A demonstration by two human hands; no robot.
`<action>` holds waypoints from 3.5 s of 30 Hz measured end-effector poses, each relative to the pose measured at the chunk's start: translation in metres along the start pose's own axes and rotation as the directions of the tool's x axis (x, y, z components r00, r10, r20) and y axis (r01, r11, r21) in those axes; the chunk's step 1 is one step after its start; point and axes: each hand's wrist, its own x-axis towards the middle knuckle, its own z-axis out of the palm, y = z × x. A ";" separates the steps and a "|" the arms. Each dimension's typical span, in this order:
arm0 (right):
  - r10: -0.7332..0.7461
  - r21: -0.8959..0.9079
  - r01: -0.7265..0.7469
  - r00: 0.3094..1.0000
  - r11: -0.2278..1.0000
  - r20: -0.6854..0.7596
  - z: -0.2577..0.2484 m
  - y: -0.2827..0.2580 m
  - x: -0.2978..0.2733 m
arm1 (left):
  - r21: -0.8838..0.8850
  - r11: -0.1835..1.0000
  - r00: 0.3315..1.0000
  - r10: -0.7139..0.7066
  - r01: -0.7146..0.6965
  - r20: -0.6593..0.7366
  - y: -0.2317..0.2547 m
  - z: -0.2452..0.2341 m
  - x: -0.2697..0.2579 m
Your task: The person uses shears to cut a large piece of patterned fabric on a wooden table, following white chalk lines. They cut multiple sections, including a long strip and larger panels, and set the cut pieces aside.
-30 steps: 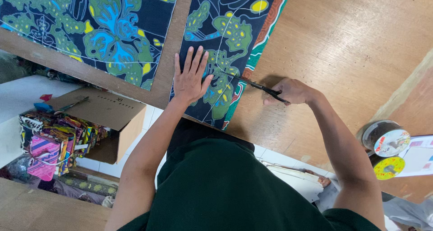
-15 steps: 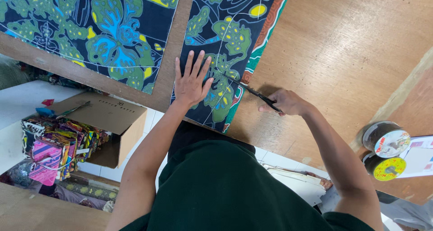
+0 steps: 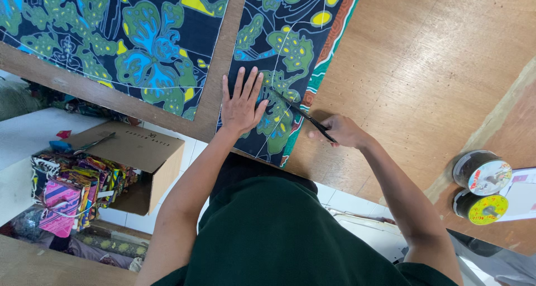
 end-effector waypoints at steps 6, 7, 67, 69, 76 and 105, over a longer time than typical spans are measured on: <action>-0.039 0.157 0.049 0.997 0.986 -0.062 0.029 0.001 -0.005 | 0.006 1.000 1.000 -0.002 0.002 0.009 -0.001 0.001 0.001; -0.042 0.177 0.053 0.997 0.983 -0.069 0.035 0.002 -0.007 | 0.011 1.000 1.000 0.001 -0.001 0.009 0.000 0.000 0.001; 0.308 0.879 0.339 0.842 0.336 -0.442 0.182 -0.141 0.057 | -0.286 0.788 0.817 0.576 -0.545 0.029 -0.089 -0.029 0.081; 0.320 0.888 0.322 0.846 0.329 -0.425 0.173 -0.143 0.062 | -0.361 0.758 0.819 0.573 -0.543 -0.029 -0.089 -0.035 0.091; 0.329 0.909 0.364 0.849 0.203 -0.413 0.163 -0.155 0.078 | -0.287 0.662 0.701 0.711 -0.692 -0.050 -0.083 -0.061 0.217; 0.449 0.868 0.492 0.762 0.068 -0.467 0.139 -0.211 0.107 | -0.075 0.569 0.559 0.820 -0.819 0.122 -0.056 -0.052 0.293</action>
